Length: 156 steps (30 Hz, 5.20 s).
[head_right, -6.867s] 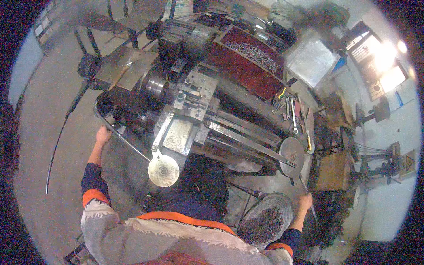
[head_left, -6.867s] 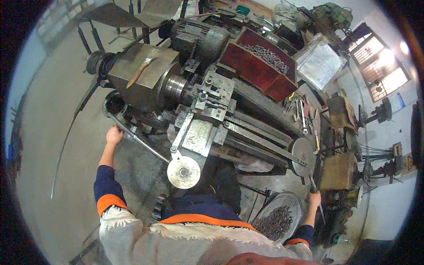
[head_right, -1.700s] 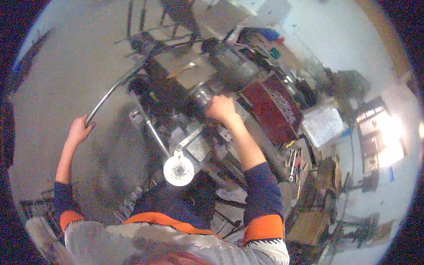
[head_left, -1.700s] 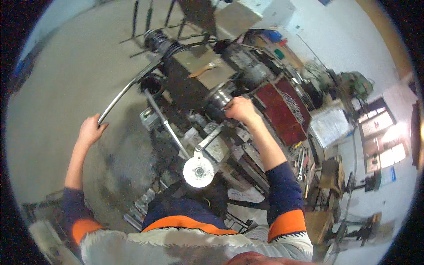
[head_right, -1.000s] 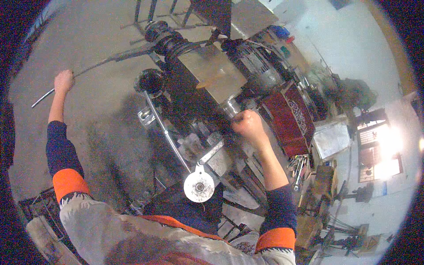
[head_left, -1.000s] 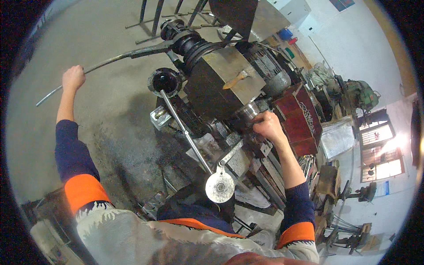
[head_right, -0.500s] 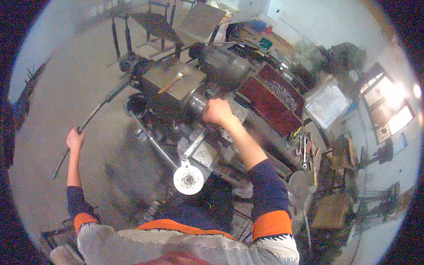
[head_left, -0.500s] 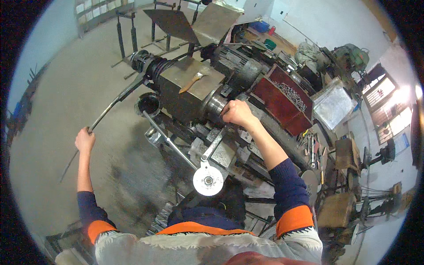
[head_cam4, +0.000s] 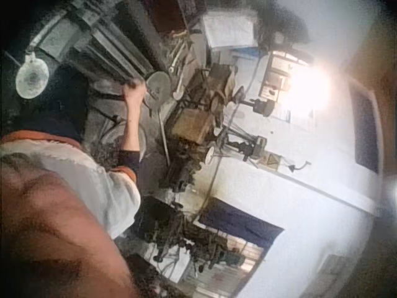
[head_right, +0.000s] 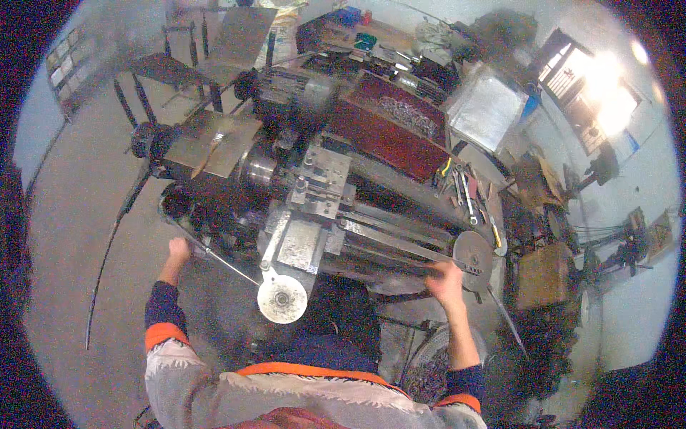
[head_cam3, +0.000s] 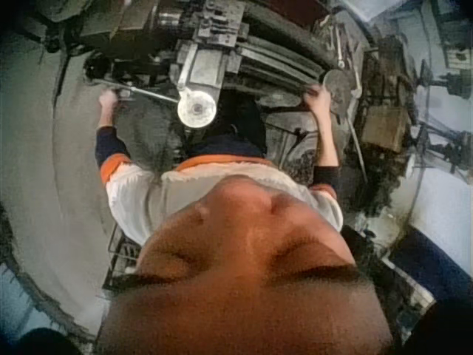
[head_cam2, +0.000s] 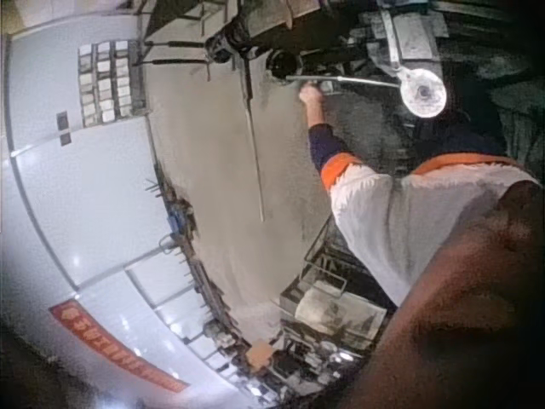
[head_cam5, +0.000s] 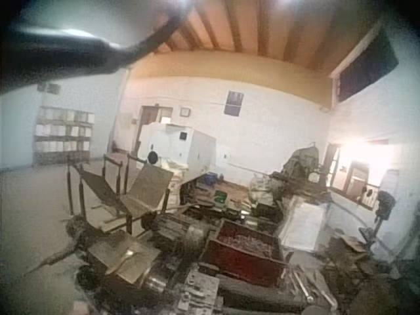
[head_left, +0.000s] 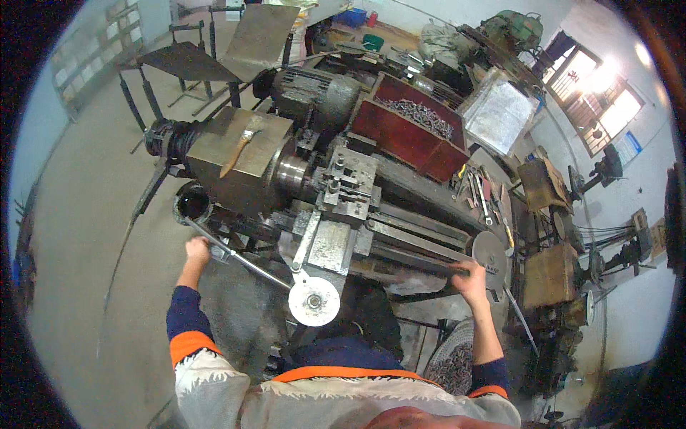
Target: The person operates a metal lathe, repeatedly loading small metal parts into the chuck, machining them, and removing the finished pieces. The person uses a long metal rod to assist with loading and unloading parts and places finished pieces into a perforated metal basket.
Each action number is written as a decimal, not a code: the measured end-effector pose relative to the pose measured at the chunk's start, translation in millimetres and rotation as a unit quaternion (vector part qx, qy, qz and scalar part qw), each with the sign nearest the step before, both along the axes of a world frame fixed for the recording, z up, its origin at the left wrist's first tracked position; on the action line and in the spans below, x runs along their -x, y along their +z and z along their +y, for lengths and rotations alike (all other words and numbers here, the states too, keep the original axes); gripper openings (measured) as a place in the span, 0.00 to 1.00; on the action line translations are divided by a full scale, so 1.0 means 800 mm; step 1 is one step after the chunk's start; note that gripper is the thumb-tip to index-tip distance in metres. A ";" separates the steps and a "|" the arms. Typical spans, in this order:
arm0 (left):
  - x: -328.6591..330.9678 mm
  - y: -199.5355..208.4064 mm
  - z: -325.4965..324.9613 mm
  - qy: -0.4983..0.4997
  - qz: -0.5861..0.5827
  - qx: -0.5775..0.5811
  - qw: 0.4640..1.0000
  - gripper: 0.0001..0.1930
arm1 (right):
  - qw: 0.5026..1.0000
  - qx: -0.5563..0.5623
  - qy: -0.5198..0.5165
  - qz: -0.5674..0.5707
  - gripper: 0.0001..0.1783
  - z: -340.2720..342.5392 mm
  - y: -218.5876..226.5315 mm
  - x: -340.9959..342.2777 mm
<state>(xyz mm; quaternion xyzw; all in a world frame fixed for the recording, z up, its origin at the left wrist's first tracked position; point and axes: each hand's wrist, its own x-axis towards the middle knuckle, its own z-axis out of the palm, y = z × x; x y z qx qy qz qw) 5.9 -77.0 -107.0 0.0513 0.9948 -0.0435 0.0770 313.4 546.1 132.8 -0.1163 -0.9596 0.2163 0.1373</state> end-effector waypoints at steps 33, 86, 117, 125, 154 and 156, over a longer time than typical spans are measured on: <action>0.002 0.122 0.102 0.325 0.254 -0.701 0.582 0.19 | 0.850 -0.097 -0.462 -0.235 0.16 0.198 -0.111 -0.341; -0.185 0.126 0.010 0.432 0.390 -0.654 0.483 0.10 | 0.799 -0.095 -0.534 -0.261 0.22 0.158 -0.112 -0.279; -0.153 0.122 -0.127 0.276 0.119 -0.260 0.917 0.16 | 0.812 -0.334 -0.466 -0.110 0.28 0.265 -0.149 -0.256; 0.001 0.053 0.006 -0.010 -0.040 -0.005 0.999 0.21 | 0.874 -0.093 -0.450 -0.156 0.27 0.144 -0.190 -0.264; -0.054 0.293 -0.136 0.093 0.278 -0.113 0.950 0.14 | 0.956 0.023 0.289 0.035 0.20 -0.176 0.103 0.303; -0.080 0.303 -0.194 0.139 0.284 -0.054 0.947 0.17 | 0.955 0.005 0.297 -0.003 0.18 -0.214 0.090 0.340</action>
